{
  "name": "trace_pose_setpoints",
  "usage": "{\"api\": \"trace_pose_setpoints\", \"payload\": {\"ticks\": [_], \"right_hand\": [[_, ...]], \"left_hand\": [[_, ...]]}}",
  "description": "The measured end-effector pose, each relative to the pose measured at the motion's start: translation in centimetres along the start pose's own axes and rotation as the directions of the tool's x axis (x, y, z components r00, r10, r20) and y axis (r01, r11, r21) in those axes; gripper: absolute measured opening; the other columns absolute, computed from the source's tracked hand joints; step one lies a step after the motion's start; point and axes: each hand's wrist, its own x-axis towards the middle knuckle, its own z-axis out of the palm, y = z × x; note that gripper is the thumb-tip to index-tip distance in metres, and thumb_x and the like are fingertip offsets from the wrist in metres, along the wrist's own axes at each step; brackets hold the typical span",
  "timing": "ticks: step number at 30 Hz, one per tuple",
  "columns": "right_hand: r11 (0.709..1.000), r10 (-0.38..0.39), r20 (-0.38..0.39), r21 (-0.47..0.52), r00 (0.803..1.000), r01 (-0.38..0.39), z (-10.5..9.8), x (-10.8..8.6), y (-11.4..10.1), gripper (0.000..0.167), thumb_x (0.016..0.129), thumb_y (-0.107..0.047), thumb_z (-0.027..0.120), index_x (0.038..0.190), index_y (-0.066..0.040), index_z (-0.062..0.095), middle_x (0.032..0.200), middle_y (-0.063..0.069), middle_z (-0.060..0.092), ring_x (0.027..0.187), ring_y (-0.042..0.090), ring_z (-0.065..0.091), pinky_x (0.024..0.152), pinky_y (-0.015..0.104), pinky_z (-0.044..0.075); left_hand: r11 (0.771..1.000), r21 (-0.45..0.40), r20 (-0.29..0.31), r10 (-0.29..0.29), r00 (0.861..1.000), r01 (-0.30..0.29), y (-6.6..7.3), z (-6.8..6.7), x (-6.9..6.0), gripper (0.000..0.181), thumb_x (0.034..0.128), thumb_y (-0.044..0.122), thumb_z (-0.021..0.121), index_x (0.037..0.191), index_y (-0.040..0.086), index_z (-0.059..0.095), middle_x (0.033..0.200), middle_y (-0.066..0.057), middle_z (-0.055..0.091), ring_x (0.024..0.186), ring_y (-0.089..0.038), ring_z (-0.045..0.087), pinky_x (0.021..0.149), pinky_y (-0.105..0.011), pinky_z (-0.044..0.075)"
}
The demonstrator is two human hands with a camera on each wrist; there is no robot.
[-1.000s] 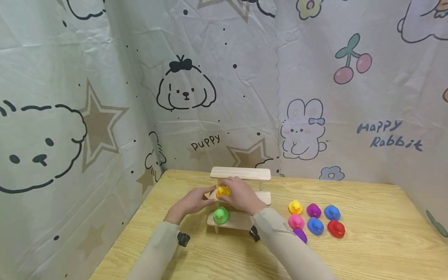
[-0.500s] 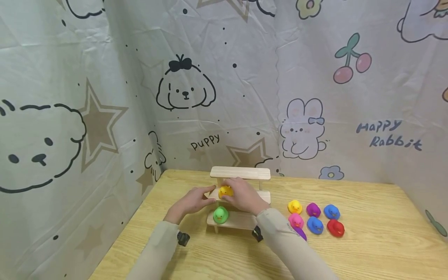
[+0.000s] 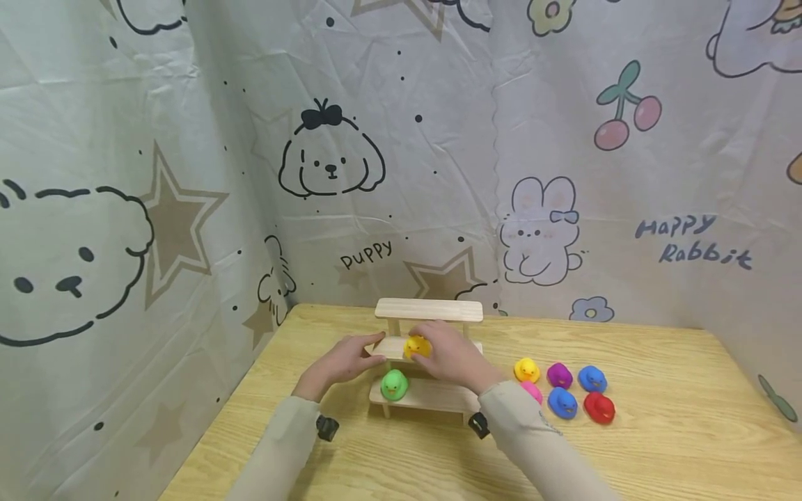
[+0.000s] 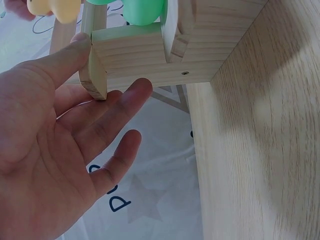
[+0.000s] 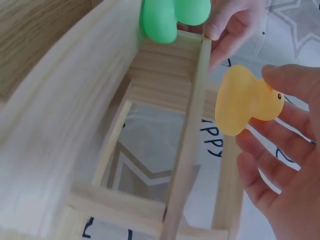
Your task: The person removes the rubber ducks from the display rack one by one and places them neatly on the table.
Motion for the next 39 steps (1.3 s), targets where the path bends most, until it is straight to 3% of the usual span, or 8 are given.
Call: {"api": "trace_pose_setpoints", "payload": {"ticks": [14, 28, 39], "right_hand": [[0.999, -0.043, -0.057, -0.028, 0.997, 0.041, -2.5, -2.3, 0.6, 0.036, 0.079, -0.015, 0.077, 0.11, -0.003, 0.064, 0.108, 0.008, 0.065, 0.099, 0.023, 0.059, 0.086, 0.041, 0.05], [0.998, 0.045, -0.039, -0.037, 0.998, -0.046, -4.3, -4.6, 1.6, 0.037, 0.081, -0.013, 0.076, 0.114, -0.004, 0.063, 0.113, 0.008, 0.064, 0.102, 0.026, 0.058, 0.089, 0.046, 0.049], [0.997, 0.035, -0.079, -0.069, 0.996, -0.041, -5.4, -6.6, 3.2, 0.036, 0.08, -0.011, 0.077, 0.113, -0.005, 0.064, 0.109, 0.005, 0.064, 0.1, 0.024, 0.06, 0.085, 0.044, 0.051]], "left_hand": [[1.0, 0.014, 0.0, 0.014, 1.0, -0.014, -0.1, 0.1, -0.2, 0.057, 0.096, 0.033, 0.056, 0.144, 0.007, 0.04, 0.137, -0.014, 0.05, 0.099, -0.024, 0.064, 0.083, -0.035, 0.053], [1.0, 0.013, -0.006, 0.003, 1.0, -0.003, -0.1, 0.1, -0.2, 0.057, 0.096, 0.034, 0.056, 0.144, 0.007, 0.04, 0.136, -0.013, 0.05, 0.099, -0.022, 0.064, 0.083, -0.034, 0.053], [1.0, 0.016, -0.009, 0.011, 1.0, -0.01, -0.2, 0.1, -0.1, 0.057, 0.0958, 0.035, 0.056, 0.144, 0.008, 0.04, 0.136, -0.013, 0.051, 0.099, -0.023, 0.064, 0.083, -0.034, 0.053]]}}
